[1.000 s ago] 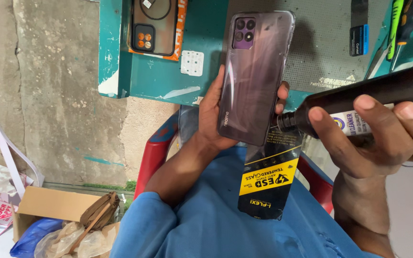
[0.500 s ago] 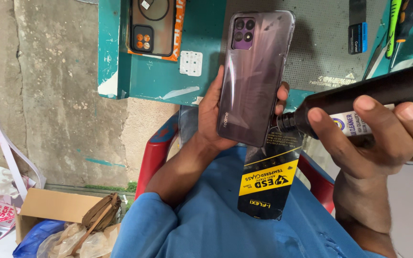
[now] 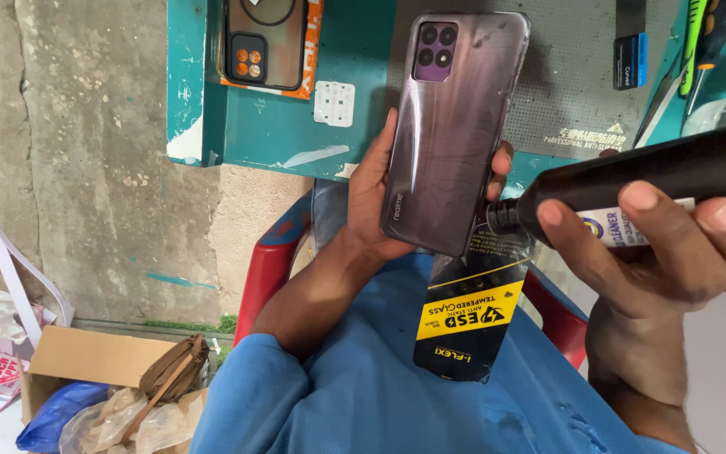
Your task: The person removes the back cover of a smartphone, applies a liquid from a bottle to the back, and then uses a screwdriver to pry open the device and access internal components. The person continues to manipulate the internal parts with the screwdriver.
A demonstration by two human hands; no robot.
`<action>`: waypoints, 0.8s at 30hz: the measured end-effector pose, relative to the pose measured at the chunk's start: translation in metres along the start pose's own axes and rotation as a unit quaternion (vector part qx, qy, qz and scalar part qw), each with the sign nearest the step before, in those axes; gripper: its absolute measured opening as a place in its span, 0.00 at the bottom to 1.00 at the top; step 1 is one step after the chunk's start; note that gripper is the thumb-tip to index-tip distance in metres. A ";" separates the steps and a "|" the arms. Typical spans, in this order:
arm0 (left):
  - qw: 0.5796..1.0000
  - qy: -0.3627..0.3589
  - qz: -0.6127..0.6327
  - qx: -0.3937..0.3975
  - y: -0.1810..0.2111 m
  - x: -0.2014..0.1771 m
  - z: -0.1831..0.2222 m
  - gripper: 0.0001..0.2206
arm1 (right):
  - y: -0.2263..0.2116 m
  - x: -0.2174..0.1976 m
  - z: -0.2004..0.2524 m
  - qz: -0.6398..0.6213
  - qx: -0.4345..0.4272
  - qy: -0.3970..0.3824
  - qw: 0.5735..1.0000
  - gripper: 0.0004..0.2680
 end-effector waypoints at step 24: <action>0.999 -0.025 0.034 -0.027 -0.002 -0.007 0.003 0.35 | 0.034 0.071 0.113 0.282 -0.216 0.022 0.934 0.20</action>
Point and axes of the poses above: each hand's wrist, its own z-axis away from the middle knuckle, its own x-axis out of the palm, y = z × x, the point moved 4 cm from there along -z, towards the middle knuckle, and after that the axes turned 5 degrees about z, right-handed, at the moved point
